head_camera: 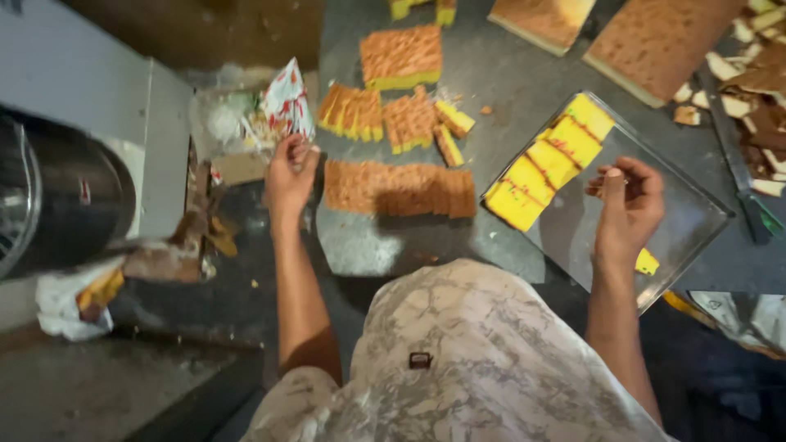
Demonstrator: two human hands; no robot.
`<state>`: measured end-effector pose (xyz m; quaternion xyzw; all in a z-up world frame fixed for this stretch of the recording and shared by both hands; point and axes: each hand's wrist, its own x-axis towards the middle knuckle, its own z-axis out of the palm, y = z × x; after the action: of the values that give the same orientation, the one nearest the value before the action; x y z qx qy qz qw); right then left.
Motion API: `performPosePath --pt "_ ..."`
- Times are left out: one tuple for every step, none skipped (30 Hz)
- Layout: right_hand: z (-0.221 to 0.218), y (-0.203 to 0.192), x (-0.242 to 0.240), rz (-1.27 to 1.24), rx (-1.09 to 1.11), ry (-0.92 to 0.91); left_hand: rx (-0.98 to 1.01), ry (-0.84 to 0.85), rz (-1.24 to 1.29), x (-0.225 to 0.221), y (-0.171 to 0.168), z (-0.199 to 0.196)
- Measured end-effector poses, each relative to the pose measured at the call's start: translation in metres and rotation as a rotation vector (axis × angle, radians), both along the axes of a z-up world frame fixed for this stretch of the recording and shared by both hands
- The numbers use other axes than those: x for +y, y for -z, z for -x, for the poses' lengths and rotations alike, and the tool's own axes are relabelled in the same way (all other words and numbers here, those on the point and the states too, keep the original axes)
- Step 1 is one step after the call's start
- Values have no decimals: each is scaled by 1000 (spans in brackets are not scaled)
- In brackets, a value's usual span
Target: The person arranges slices of yellow and brown cake on a metal tray and on the work surface, handling them one at a time by hand.
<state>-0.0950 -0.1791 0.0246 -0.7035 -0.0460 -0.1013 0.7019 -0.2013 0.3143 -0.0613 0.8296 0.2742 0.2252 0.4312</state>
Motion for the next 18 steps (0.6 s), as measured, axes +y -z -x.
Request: performPosePath --pt "3 0 4 24 -6 -10 67 46 53 3 -1 7" --pt "6 -1 8 36 4 -26 131 97 108 4 -2 13" --pt "9 -1 10 34 12 -38 140 82 122 2 -3 20" --pt "11 -1 11 33 15 -44 154 104 149 -1 -5 23" --pt "13 -2 11 46 19 -54 167 125 177 -5 -7 27" --pt "18 -2 11 66 22 -57 172 121 189 -10 -9 30" --pt "23 -1 11 85 25 -60 204 143 188 -14 -12 34" --pt "26 -1 12 97 28 -63 233 169 187 -19 -15 34" --pt "29 -1 12 93 36 -58 234 167 200 -24 -18 34" --pt "32 0 13 88 43 -53 224 189 191 -29 -19 34" --pt "33 -1 14 99 45 -55 213 210 182 -33 -20 34" --pt "34 0 15 113 45 -52 214 207 191 -37 -21 35" --pt "36 0 17 127 45 -48 143 237 10 -40 -21 37" --pt "36 0 20 131 43 -54 70 265 -174 -41 -22 37" --pt "36 -1 23 123 45 -57 68 259 -171 -44 -23 38" --pt "35 -2 27 113 44 -60 79 238 -144 -47 -25 39" --pt "34 -3 30 114 40 -65 90 217 -118 -49 -28 39" --pt "34 -4 33 114 33 -80 88 214 -116 -50 -30 40"
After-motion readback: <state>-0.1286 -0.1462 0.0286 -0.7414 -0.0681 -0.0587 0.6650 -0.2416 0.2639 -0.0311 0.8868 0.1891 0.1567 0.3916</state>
